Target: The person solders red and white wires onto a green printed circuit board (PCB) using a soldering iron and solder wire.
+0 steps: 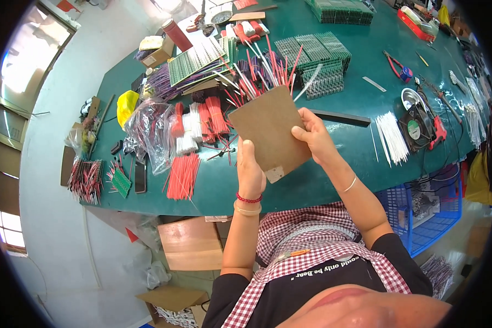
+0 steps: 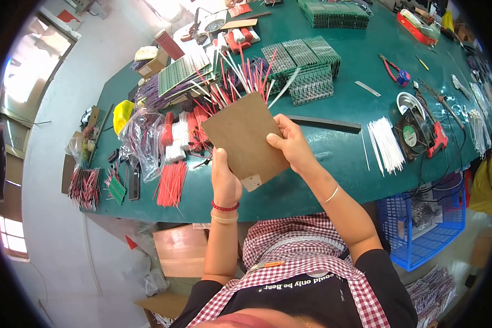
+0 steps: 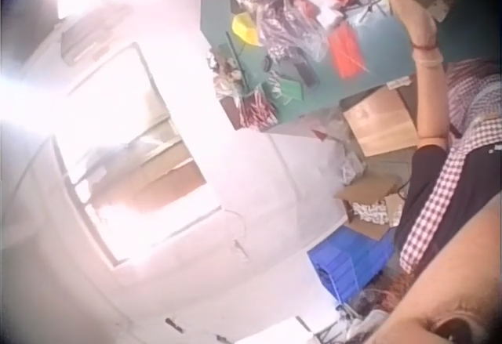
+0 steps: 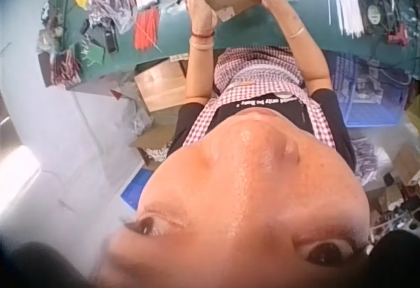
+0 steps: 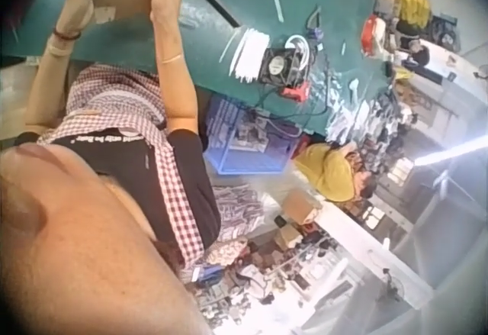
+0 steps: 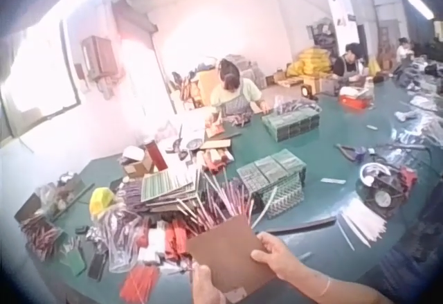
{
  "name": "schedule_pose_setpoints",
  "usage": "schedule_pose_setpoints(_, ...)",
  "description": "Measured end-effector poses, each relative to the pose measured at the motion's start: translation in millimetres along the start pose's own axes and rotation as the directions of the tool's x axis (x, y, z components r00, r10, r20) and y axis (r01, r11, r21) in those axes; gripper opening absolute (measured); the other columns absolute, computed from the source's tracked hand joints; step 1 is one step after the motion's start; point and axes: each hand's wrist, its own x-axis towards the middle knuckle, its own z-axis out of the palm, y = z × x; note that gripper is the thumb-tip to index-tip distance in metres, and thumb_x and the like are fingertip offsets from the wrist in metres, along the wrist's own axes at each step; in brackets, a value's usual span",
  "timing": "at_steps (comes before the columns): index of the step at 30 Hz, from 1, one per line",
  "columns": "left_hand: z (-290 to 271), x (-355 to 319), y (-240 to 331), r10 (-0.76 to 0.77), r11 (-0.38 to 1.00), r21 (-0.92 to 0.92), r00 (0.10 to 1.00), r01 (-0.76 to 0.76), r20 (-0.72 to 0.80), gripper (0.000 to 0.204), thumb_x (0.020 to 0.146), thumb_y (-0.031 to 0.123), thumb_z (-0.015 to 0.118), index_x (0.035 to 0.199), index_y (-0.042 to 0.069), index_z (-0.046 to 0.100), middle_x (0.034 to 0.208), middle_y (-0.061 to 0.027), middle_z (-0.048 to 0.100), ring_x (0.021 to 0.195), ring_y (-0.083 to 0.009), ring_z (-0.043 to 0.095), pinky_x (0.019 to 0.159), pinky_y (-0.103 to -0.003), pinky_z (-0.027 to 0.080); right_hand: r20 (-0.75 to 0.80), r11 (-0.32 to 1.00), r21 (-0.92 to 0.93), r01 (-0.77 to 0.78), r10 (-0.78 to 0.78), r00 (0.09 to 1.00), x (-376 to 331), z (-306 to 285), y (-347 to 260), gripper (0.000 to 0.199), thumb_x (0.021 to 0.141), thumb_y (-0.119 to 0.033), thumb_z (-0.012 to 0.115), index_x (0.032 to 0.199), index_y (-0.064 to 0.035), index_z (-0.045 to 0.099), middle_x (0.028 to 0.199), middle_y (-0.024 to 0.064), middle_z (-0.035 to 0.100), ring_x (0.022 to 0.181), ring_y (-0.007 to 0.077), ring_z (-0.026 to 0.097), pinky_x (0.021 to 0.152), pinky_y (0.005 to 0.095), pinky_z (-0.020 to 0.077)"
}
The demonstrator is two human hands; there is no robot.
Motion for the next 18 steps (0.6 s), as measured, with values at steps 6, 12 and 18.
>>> schedule_pose_setpoints(6,6.9,-24.3,4.8,0.024,0.963,0.265,0.997,-0.044,0.076,0.042,0.105,0.022,0.034,0.140,0.000,0.037,0.133,-0.0113,0.051,0.119,-0.0204,0.052,0.101,-0.034,0.042,-0.034,0.997,0.077,-0.024,0.026,0.999,-18.2,-12.6,13.8,0.021,0.090,-0.004,0.064,0.109,-0.0071,0.057,0.104,0.0006,0.065,0.097,0.0101,0.058,0.092,0.0274,0.0439)
schedule_pose_setpoints(12,4.4,-43.4,17.0,0.143,0.719,0.650,0.968,-0.245,0.207,0.029,0.100,0.016,0.039,0.124,-0.001,0.044,0.080,-0.0150,0.063,0.062,-0.0225,0.061,0.057,-0.033,0.047,0.093,0.945,0.299,-0.135,0.112,0.989,-25.3,-6.9,20.7,0.031,0.089,-0.008,0.069,0.118,-0.0075,0.057,0.114,0.0007,0.065,0.109,0.0131,0.059,0.098,0.0295,0.0432)
schedule_pose_setpoints(18,13.6,-73.1,31.7,0.139,0.490,0.797,0.934,-0.353,0.328,0.038,0.092,0.003,0.048,0.129,-0.005,0.045,0.112,-0.0240,0.063,0.090,-0.0349,0.068,0.072,-0.036,0.055,0.111,0.931,0.320,-0.175,0.146,0.983,-38.0,0.3,37.1,0.037,0.083,-0.009,0.074,0.116,-0.0058,0.057,0.109,0.0034,0.064,0.097,0.0163,0.063,0.088,0.0306,0.0485)
